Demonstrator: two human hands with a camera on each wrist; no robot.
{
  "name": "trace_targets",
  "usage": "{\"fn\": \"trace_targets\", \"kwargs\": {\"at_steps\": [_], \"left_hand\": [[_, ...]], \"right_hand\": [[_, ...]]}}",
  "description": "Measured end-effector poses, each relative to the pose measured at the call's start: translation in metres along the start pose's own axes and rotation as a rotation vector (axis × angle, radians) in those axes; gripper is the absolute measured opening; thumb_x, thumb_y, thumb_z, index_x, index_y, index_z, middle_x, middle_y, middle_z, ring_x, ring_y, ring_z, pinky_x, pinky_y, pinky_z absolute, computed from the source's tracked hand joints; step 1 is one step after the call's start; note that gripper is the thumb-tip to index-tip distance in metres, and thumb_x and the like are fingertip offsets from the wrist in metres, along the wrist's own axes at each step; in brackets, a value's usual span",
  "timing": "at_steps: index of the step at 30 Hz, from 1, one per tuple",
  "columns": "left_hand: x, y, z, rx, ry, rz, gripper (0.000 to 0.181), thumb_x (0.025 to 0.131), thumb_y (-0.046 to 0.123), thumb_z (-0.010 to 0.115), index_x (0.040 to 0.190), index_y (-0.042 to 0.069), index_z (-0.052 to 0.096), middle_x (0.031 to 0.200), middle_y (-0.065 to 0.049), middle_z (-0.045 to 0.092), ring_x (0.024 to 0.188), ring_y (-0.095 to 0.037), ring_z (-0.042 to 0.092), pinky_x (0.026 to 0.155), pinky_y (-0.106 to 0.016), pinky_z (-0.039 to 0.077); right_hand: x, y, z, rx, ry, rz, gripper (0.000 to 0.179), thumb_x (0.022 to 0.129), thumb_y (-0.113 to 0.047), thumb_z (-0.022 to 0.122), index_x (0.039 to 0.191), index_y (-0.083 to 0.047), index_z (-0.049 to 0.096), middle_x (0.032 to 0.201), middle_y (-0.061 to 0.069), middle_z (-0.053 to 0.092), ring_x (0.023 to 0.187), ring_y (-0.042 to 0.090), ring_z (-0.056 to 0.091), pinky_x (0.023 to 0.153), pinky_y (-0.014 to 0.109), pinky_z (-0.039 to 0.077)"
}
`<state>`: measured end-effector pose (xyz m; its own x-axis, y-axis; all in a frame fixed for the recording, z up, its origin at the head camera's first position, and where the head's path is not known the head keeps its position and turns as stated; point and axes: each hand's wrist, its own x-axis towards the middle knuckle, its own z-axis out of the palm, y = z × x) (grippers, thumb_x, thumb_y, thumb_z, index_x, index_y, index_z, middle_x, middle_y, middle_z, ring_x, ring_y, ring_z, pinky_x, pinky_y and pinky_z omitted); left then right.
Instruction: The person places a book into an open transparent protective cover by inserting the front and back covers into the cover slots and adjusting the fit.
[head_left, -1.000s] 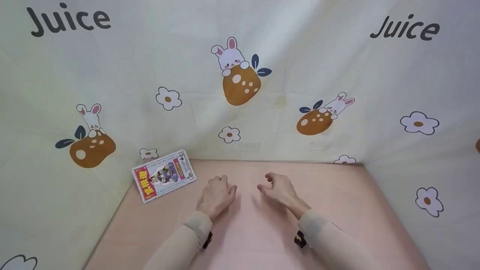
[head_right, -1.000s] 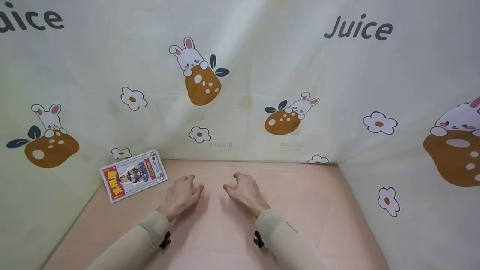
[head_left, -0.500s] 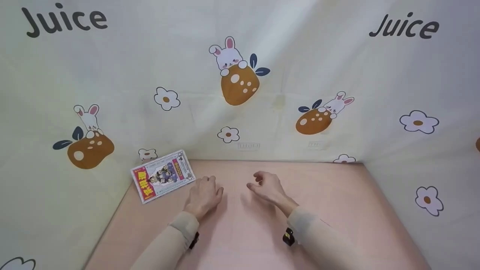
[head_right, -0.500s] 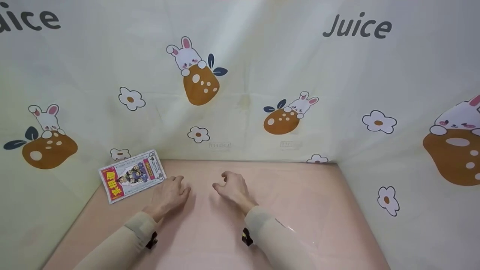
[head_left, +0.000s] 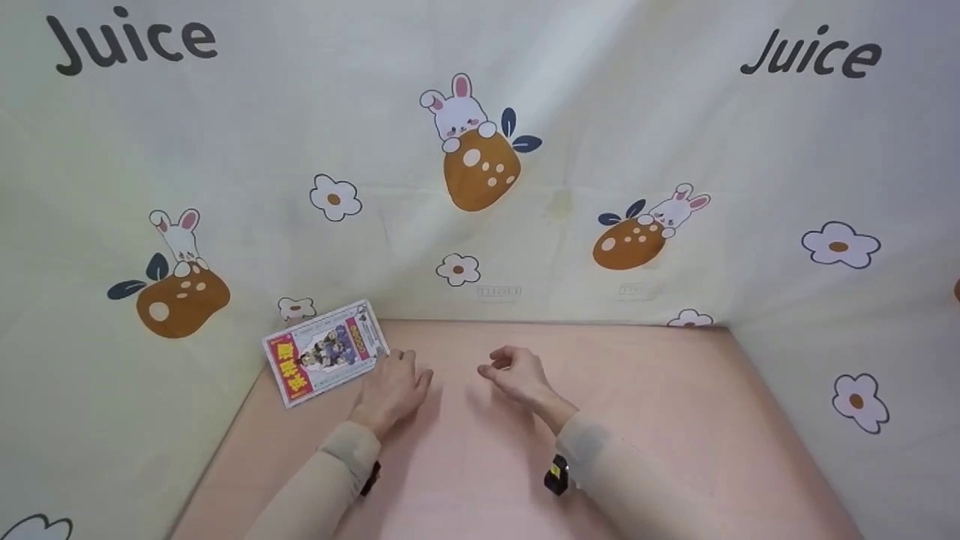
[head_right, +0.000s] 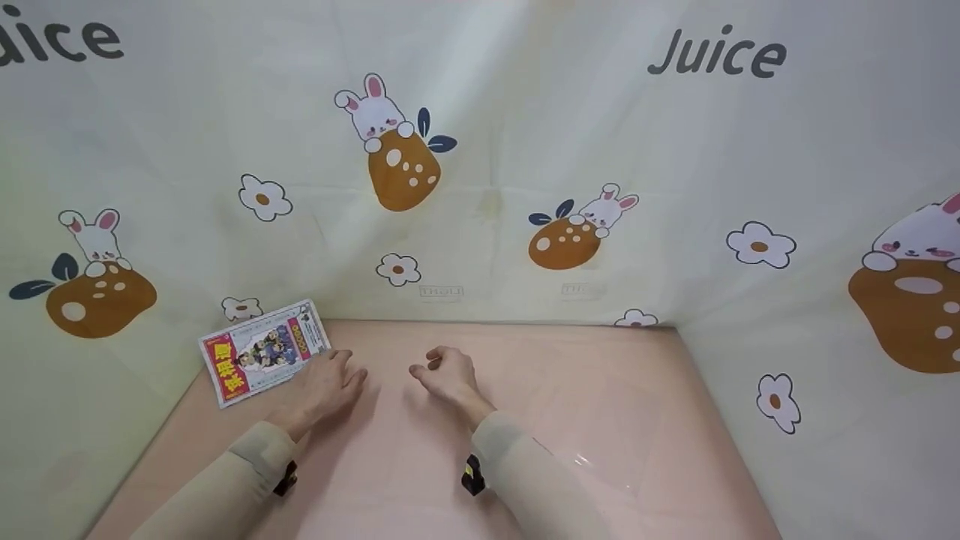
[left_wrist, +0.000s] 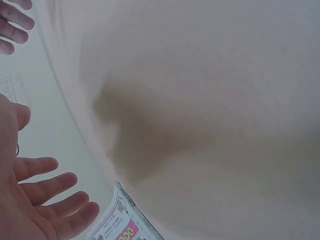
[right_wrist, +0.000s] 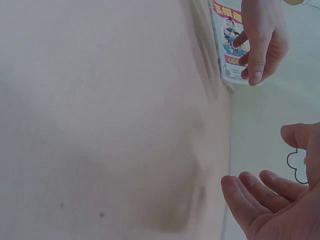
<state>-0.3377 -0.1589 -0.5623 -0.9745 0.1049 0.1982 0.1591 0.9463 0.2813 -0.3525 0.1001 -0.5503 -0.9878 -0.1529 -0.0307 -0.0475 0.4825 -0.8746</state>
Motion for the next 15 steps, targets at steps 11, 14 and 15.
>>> {"fn": "trace_targets", "kwargs": {"at_steps": [11,14,15], "left_hand": [[0.002,-0.028,-0.010,0.020,0.006,-0.014,0.051,0.108,0.036,0.069,0.135,-0.007,0.067,0.130,-0.031,0.072,0.123,-0.051,0.067,0.107,-0.065,0.059],[0.004,-0.036,-0.014,0.050,0.015,-0.010,0.049,0.106,0.034,0.072,0.133,-0.007,0.068,0.129,-0.032,0.072,0.123,-0.051,0.067,0.107,-0.065,0.058],[0.005,-0.039,-0.015,0.061,0.018,-0.007,0.048,0.106,0.033,0.073,0.131,-0.007,0.068,0.128,-0.032,0.072,0.123,-0.051,0.067,0.108,-0.065,0.058]], "right_hand": [[0.005,-0.005,0.011,0.148,-0.033,0.065,0.054,0.103,-0.026,0.081,0.143,0.007,0.066,0.131,0.020,0.076,0.114,0.034,0.078,0.089,0.034,0.069],[0.006,-0.006,0.012,0.156,-0.037,0.062,0.054,0.102,-0.025,0.082,0.143,0.007,0.066,0.130,0.020,0.077,0.113,0.033,0.078,0.088,0.033,0.069],[0.006,-0.006,0.013,0.161,-0.039,0.064,0.054,0.102,-0.024,0.082,0.143,0.007,0.066,0.130,0.020,0.077,0.114,0.033,0.078,0.088,0.033,0.069]]}}
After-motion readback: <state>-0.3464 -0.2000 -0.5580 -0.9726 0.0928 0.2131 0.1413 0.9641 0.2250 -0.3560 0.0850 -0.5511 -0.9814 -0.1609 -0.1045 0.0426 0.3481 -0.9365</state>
